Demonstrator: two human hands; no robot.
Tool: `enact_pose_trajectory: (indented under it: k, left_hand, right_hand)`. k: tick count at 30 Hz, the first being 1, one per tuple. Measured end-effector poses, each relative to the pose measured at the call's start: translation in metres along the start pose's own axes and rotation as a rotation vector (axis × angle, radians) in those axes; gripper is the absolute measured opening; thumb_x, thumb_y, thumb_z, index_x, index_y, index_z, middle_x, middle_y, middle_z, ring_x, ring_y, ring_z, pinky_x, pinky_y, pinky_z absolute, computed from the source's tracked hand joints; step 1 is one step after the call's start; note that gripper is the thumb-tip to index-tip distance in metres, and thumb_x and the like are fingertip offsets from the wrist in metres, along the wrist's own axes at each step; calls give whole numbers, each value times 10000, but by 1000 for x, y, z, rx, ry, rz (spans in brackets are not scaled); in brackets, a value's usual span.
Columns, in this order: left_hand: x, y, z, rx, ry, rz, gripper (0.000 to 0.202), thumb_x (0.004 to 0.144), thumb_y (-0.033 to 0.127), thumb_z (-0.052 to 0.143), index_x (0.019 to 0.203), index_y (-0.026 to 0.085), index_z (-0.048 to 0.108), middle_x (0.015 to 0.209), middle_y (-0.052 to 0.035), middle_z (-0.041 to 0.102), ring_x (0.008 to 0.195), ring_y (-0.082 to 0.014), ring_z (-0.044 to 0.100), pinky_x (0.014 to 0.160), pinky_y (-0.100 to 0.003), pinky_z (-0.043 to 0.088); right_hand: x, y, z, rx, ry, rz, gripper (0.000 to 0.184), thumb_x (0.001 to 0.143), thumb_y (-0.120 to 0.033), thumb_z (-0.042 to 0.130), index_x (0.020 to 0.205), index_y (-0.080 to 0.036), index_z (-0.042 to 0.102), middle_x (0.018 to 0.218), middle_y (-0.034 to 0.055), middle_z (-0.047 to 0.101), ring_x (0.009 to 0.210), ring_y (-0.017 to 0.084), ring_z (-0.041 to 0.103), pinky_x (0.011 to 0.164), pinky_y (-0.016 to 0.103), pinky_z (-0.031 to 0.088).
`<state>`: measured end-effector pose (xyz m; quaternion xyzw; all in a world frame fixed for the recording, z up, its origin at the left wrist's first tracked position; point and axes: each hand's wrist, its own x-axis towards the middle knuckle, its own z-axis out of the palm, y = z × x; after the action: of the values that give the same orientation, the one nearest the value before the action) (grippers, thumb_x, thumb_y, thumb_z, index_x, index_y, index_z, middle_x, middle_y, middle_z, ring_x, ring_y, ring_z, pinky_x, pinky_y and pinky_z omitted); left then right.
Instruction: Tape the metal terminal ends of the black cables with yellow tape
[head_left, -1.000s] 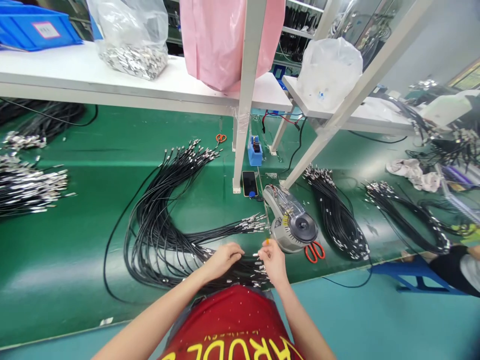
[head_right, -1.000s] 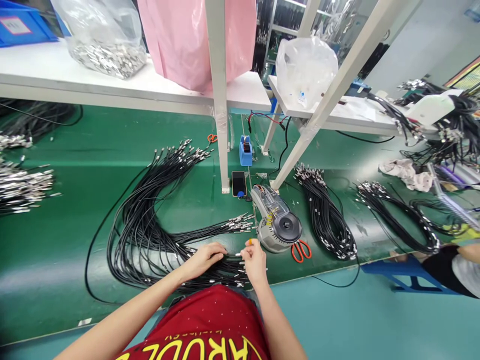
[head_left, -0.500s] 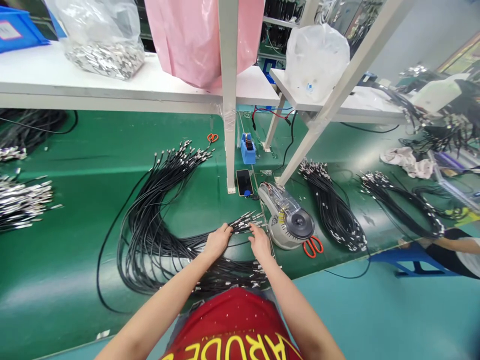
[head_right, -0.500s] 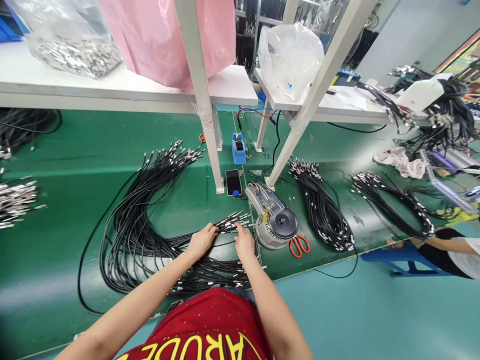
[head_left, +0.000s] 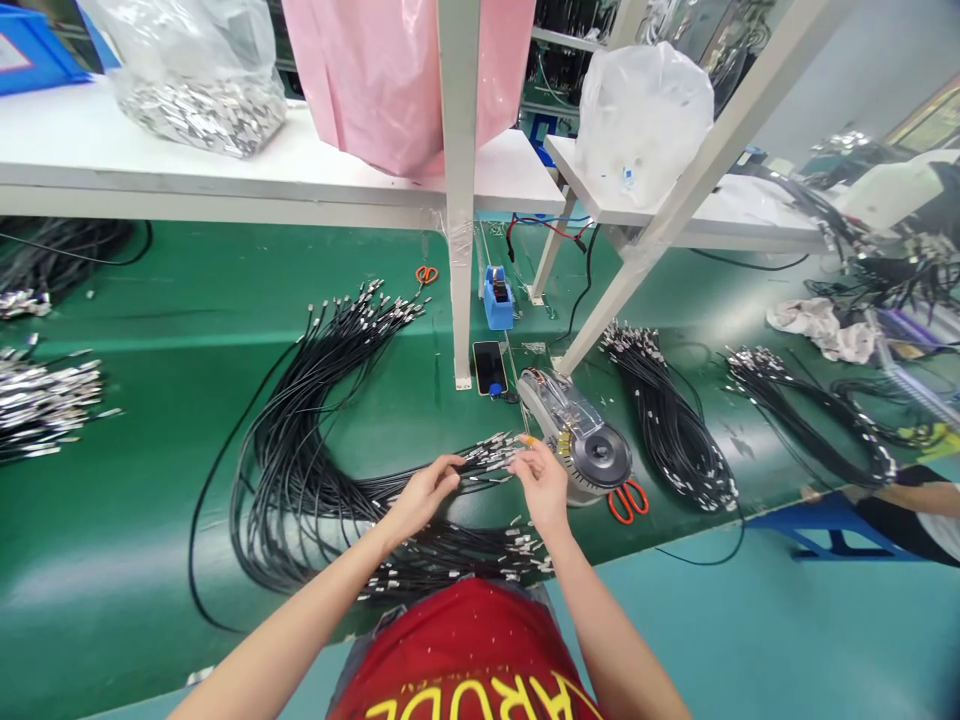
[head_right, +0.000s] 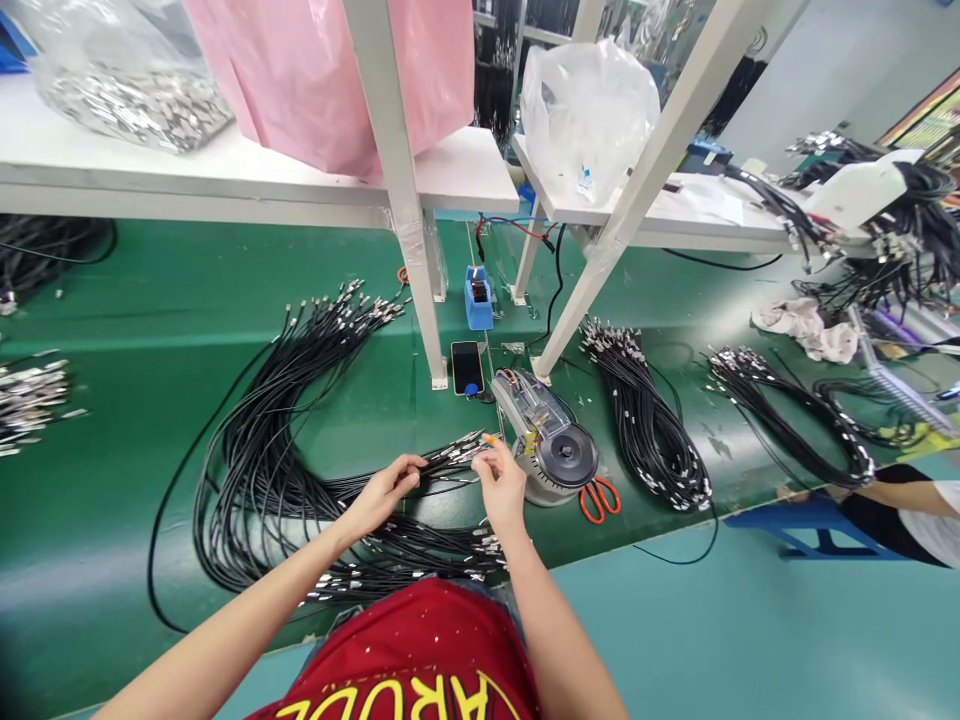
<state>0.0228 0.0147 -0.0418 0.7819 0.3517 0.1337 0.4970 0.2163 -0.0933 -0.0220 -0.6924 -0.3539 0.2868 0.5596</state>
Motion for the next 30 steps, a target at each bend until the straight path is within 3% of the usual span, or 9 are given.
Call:
enact_pose_trajectory:
  k: [3, 9, 14, 20, 22, 24, 25, 27, 30]
  left_hand:
    - [-3, 27, 1, -197, -65, 57, 359, 945, 398, 466, 1203, 182, 590, 803, -8, 627, 727, -160, 566, 694, -239, 433]
    - [-3, 59, 9, -351, -61, 46, 347, 917, 432, 522, 961, 143, 709, 814, -47, 681, 745, -178, 592, 720, -248, 442]
    - [-12, 54, 6, -330, -133, 111, 382, 949, 454, 482, 965, 145, 706, 799, -43, 674, 767, -176, 589, 738, -258, 451]
    - [-27, 12, -24, 112, -23, 161, 269, 908, 413, 572, 890, 214, 751, 996, -82, 718, 957, -243, 602, 924, -367, 428]
    - [-30, 13, -26, 139, -13, 138, 268, 893, 417, 596, 1022, 227, 734, 1116, -90, 704, 1045, -261, 593, 979, -403, 409]
    - [-30, 29, -18, 52, -11, 174, 357, 890, 413, 608, 1202, 245, 655, 1203, -78, 674, 1105, -248, 581, 1007, -388, 401]
    - [-29, 40, -10, -13, -17, 201, 372, 897, 414, 601, 1226, 244, 637, 1194, -71, 677, 1090, -233, 590, 991, -358, 416]
    - [-24, 59, 5, -161, -12, 190, 289, 919, 418, 562, 1026, 193, 709, 948, -52, 726, 844, -186, 647, 809, -275, 487]
    - [-19, 68, 18, -259, -73, 113, 306, 910, 399, 565, 804, 148, 704, 678, -12, 660, 561, -128, 571, 575, -222, 438]
  right_hand:
    - [-4, -28, -3, 84, -23, -20, 335, 860, -271, 598, 1182, -180, 584, 767, 11, 689, 713, 176, 688, 760, 323, 559]
    - [-27, -64, -12, -21, -97, -70, 324, 847, -271, 634, 1165, -209, 635, 957, 49, 721, 827, 192, 690, 794, 325, 560]
    - [-35, -69, -7, -196, -86, -131, 205, 819, -201, 623, 1012, -217, 692, 759, -5, 724, 702, 175, 664, 750, 302, 536]
    - [-31, -63, -7, -32, -36, -9, 308, 771, -210, 664, 1073, -188, 606, 692, -11, 705, 672, 184, 656, 706, 306, 521]
    - [-31, -62, -7, 44, -72, 46, 344, 759, -211, 673, 1090, -182, 587, 677, -10, 701, 645, 184, 657, 668, 300, 521]
    - [-32, -63, -6, 79, -105, 71, 367, 755, -212, 678, 1105, -179, 573, 683, -4, 705, 636, 184, 659, 660, 300, 520]
    - [-33, -65, -5, 77, -115, 73, 368, 758, -214, 676, 1108, -181, 567, 687, -3, 707, 643, 186, 663, 668, 303, 520]
    - [-36, -66, -5, 41, -102, 65, 351, 766, -217, 671, 1098, -188, 561, 694, -4, 707, 660, 187, 668, 689, 307, 515]
    - [-39, -59, -8, 0, -48, 76, 313, 765, -226, 675, 1052, -195, 553, 673, -13, 696, 645, 185, 660, 687, 307, 511]
